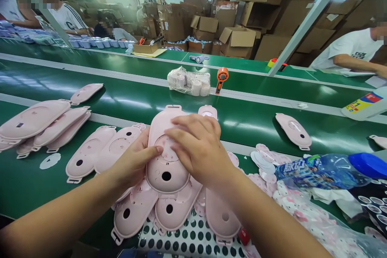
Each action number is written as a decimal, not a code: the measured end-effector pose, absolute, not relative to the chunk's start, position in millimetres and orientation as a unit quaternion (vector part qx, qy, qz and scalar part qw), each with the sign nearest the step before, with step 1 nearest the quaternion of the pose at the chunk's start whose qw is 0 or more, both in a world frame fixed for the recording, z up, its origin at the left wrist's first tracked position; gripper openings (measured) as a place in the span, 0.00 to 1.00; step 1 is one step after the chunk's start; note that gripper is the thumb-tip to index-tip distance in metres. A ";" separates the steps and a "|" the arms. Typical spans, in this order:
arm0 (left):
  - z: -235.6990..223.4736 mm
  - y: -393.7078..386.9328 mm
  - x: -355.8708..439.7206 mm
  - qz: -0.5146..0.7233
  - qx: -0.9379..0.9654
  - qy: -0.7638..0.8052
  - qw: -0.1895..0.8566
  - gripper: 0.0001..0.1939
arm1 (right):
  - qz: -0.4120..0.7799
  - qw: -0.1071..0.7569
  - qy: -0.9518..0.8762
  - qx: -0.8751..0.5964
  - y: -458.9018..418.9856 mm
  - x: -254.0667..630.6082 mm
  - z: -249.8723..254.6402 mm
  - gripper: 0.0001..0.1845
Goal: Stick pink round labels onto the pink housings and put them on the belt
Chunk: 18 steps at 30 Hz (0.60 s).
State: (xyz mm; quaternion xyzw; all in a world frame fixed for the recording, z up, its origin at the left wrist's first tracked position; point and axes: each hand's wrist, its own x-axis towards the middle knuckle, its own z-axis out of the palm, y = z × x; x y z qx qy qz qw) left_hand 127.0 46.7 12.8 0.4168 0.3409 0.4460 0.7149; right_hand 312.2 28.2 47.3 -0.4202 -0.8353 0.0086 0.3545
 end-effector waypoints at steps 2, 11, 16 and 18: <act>13.1 44.3 126.6 0.451 0.423 0.325 0.716 0.31 | 0.020 0.385 -0.796 -0.467 24.5 304.6 41.8 0.14; 20.5 37.5 123.8 0.425 0.476 0.382 0.669 0.28 | -0.032 0.358 -0.825 -0.436 12.9 300.0 44.8 0.10; 22.5 32.3 124.7 0.410 0.537 0.377 0.633 0.25 | 0.053 0.293 -0.852 -0.429 17.9 299.8 53.9 0.06; 21.9 35.6 124.1 0.405 0.541 0.379 0.632 0.28 | 0.153 0.346 -0.829 -0.411 17.6 300.3 59.8 0.05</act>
